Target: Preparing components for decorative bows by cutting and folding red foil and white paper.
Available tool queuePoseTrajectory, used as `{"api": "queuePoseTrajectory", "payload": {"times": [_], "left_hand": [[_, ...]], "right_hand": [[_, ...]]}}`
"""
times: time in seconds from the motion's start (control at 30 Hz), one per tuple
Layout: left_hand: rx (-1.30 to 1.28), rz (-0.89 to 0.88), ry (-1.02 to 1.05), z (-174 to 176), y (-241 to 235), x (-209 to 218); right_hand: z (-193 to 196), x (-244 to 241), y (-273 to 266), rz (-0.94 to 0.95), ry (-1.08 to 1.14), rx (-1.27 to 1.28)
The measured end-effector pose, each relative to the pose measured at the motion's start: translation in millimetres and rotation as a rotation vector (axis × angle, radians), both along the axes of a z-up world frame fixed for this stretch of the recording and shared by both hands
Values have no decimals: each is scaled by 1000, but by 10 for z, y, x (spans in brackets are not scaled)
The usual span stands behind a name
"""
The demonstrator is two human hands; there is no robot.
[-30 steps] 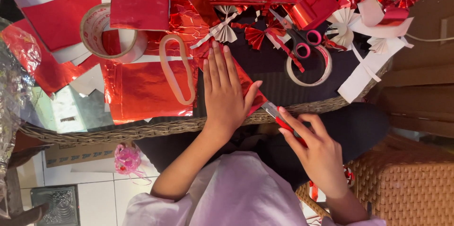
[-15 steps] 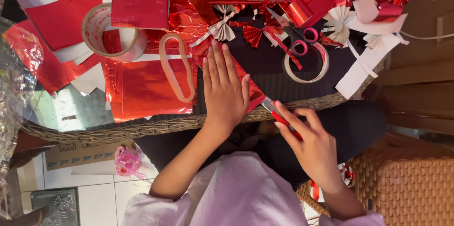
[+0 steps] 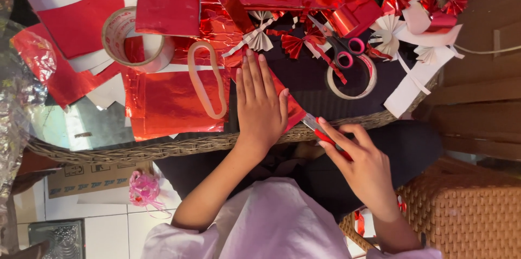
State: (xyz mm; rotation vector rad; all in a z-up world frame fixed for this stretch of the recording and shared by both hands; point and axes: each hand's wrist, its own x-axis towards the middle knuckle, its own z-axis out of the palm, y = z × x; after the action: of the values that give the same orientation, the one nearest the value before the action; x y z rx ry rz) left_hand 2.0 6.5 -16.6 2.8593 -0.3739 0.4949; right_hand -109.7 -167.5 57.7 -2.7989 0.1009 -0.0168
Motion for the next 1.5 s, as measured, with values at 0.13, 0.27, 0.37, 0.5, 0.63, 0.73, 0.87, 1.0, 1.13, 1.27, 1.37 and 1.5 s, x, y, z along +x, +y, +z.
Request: {"api": "queuePoseTrajectory", "payload": {"times": [0.13,0.27,0.37,0.5,0.63,0.73,0.87,1.0,1.13,1.27,1.37,1.5], "left_hand": [[-5,-4,-7,-33,-7,7],[16,4,-18,-31,-4,3],[13,4,-17,-10,-13,-2],[5,9,-17,-20,-6,-6],[15,15,-16,-17,-12,-2],[8,16,-14,-2,11,1],[-5,9,-21,6,27,-3],[-1,-29,-41,-22,46,13],[28,-90,-11,-22,118,47],[111,-111,45,58,162,43],[188,-104,85,87,178,48],[166,-110,84,105,181,54]], "right_hand": [[-68,-15,-46,-4,-8,20],[-69,41,-7,5,-19,12],[-40,29,-14,1,1,32],[-20,-4,-5,-9,17,34],[-92,49,23,13,-21,7],[-56,52,10,19,-20,-1],[-70,61,-14,18,-31,16],[-82,171,-84,73,-61,-1],[-82,134,-72,102,-78,40],[-51,49,77,81,-71,21],[-40,22,156,48,-59,15],[-29,12,143,22,-3,18]]}}
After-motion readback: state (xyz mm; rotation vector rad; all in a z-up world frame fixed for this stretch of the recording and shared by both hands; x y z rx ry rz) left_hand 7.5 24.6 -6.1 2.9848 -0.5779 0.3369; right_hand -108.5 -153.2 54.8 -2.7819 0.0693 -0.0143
